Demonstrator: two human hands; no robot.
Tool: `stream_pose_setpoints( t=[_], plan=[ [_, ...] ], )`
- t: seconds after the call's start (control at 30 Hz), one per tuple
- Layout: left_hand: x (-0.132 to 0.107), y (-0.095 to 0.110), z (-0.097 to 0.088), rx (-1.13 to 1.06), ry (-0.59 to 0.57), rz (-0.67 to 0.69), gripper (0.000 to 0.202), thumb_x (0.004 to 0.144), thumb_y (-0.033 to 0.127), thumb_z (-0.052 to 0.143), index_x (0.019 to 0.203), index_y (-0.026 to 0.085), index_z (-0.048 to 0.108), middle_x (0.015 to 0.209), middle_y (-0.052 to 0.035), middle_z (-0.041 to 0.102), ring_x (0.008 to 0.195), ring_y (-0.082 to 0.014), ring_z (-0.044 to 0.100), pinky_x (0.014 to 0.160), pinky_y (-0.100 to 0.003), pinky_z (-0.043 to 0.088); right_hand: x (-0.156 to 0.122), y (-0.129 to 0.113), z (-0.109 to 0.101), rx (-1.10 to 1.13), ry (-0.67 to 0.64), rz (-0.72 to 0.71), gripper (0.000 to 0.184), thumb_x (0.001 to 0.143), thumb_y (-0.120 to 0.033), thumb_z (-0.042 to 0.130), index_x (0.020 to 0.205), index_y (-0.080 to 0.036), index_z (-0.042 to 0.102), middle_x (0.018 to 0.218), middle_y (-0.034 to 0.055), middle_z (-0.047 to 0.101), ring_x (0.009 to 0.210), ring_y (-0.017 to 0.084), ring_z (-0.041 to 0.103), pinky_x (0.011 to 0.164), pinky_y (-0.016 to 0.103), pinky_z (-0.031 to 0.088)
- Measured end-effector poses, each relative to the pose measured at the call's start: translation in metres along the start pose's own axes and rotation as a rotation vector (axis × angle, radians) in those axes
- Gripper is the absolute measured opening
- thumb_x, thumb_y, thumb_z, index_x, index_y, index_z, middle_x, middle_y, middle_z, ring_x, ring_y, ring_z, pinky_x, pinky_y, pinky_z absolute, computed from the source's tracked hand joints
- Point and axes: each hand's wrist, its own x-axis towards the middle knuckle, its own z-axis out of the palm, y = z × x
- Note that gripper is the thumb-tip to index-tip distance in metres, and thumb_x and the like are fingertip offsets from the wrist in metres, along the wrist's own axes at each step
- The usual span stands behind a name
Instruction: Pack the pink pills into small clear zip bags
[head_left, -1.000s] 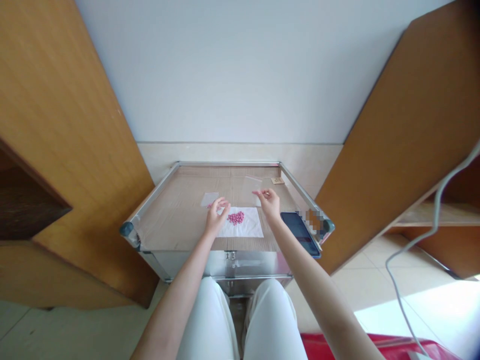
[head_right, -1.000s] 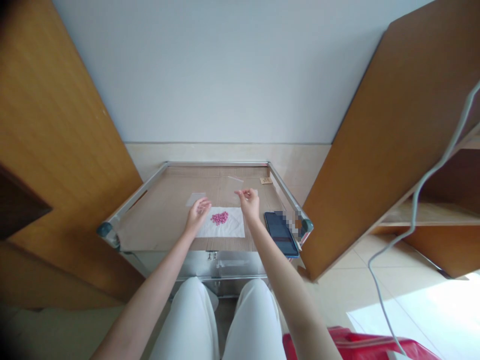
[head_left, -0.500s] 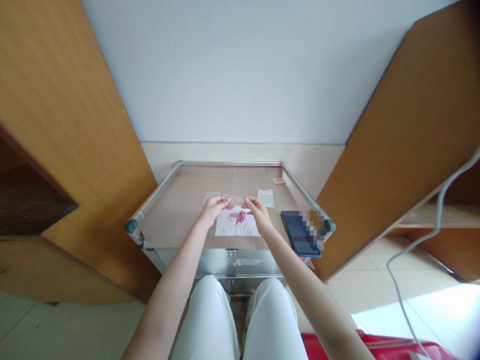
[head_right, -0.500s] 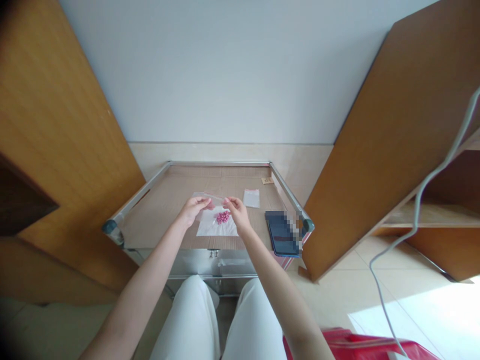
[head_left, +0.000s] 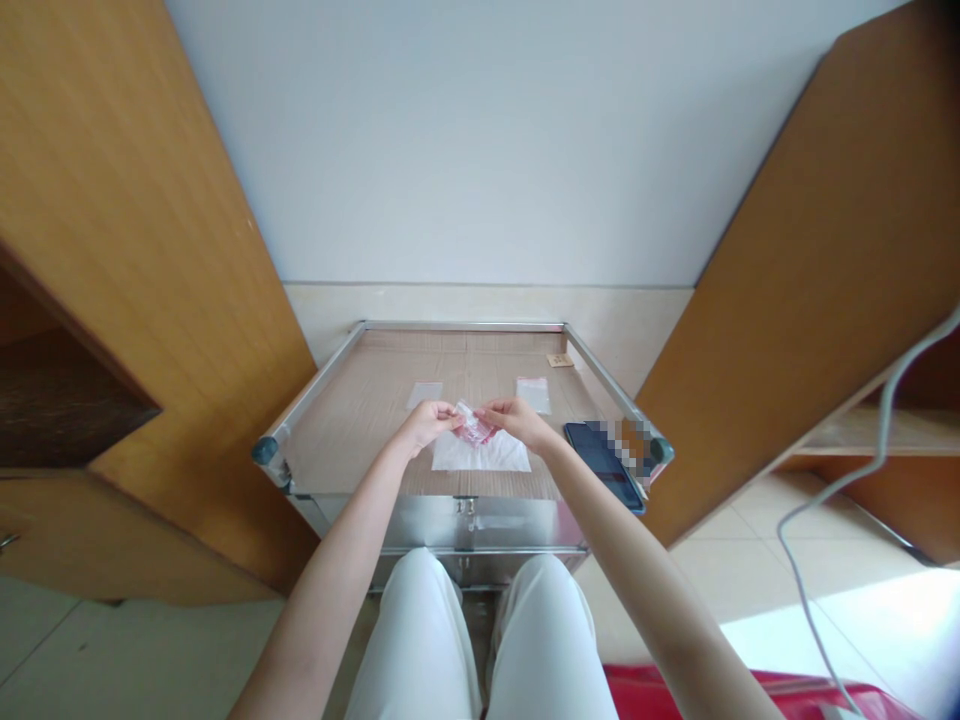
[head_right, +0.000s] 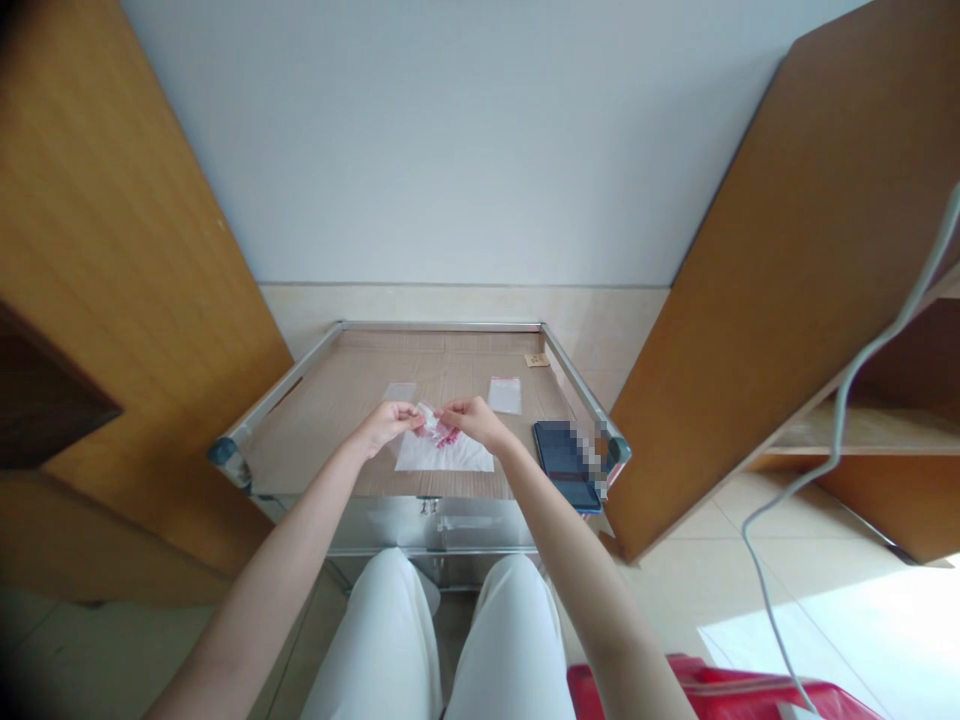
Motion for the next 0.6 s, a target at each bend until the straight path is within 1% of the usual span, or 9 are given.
stream_pose_setpoints(
  t=[0.1, 0.2, 0.3, 0.4, 0.5, 0.53, 0.6],
  plan=[
    [-0.002, 0.004, 0.000, 0.026, -0.048, 0.004, 0.021, 0.064, 0.034, 0.060, 0.057, 0.014, 0.060, 0.055, -0.0042, 0.061, 0.051, -0.0134, 0.055, 0.053, -0.024, 0.041, 0.000, 0.003, 0.000, -0.028, -0.042, -0.001, 0.025, 0.065, -0.036, 0.056, 0.063, -0.013, 0.063, 0.051, 0.0000, 0.057, 0.045, 0.008, 0.049, 0.045, 0.020, 0.038],
    [-0.004, 0.004, 0.000, 0.076, -0.072, 0.023, 0.021, 0.067, 0.032, 0.058, 0.056, 0.014, 0.057, 0.053, -0.0024, 0.058, 0.051, -0.0120, 0.053, 0.054, -0.023, 0.039, 0.002, 0.009, 0.002, -0.043, -0.016, 0.010, 0.021, 0.064, -0.033, 0.058, 0.059, -0.013, 0.062, 0.049, 0.0001, 0.057, 0.044, 0.008, 0.050, 0.044, 0.019, 0.038],
    [-0.005, 0.002, 0.000, 0.129, -0.055, 0.049, 0.020, 0.069, 0.032, 0.055, 0.059, 0.014, 0.055, 0.050, 0.0007, 0.053, 0.049, -0.0101, 0.049, 0.052, -0.022, 0.036, 0.002, 0.010, 0.005, -0.009, 0.004, 0.040, 0.020, 0.064, -0.032, 0.058, 0.062, -0.012, 0.063, 0.052, 0.0013, 0.058, 0.046, 0.009, 0.052, 0.045, 0.020, 0.041],
    [-0.004, 0.002, -0.001, 0.180, -0.068, 0.042, 0.020, 0.069, 0.033, 0.054, 0.061, 0.014, 0.053, 0.050, 0.0029, 0.048, 0.046, -0.0082, 0.044, 0.049, -0.020, 0.034, 0.000, 0.007, 0.006, 0.060, -0.022, 0.078, 0.022, 0.065, -0.032, 0.058, 0.067, -0.011, 0.063, 0.056, 0.0022, 0.060, 0.050, 0.011, 0.056, 0.049, 0.022, 0.043],
    [-0.002, 0.002, -0.002, 0.191, -0.087, 0.021, 0.018, 0.068, 0.031, 0.055, 0.069, 0.014, 0.053, 0.061, 0.0015, 0.052, 0.050, -0.0079, 0.046, 0.049, -0.020, 0.035, -0.001, 0.006, 0.007, 0.073, -0.019, 0.091, 0.021, 0.065, -0.032, 0.058, 0.066, -0.011, 0.061, 0.055, 0.0017, 0.059, 0.050, 0.010, 0.056, 0.050, 0.021, 0.044],
    [-0.002, 0.002, -0.001, 0.182, -0.066, 0.018, 0.018, 0.067, 0.030, 0.056, 0.073, 0.014, 0.053, 0.066, 0.0006, 0.054, 0.053, -0.0082, 0.048, 0.050, -0.020, 0.036, -0.001, 0.007, 0.007, 0.064, -0.008, 0.087, 0.021, 0.064, -0.032, 0.058, 0.065, -0.011, 0.061, 0.054, 0.0014, 0.058, 0.049, 0.010, 0.055, 0.049, 0.021, 0.043],
    [-0.002, 0.002, 0.000, 0.155, 0.017, 0.026, 0.021, 0.066, 0.029, 0.058, 0.080, 0.016, 0.050, 0.075, -0.0004, 0.055, 0.060, -0.0093, 0.051, 0.054, -0.021, 0.039, 0.000, 0.009, 0.008, 0.044, 0.013, 0.071, 0.022, 0.065, -0.033, 0.058, 0.063, -0.011, 0.060, 0.053, 0.0009, 0.057, 0.048, 0.010, 0.055, 0.048, 0.021, 0.042]
  ],
)
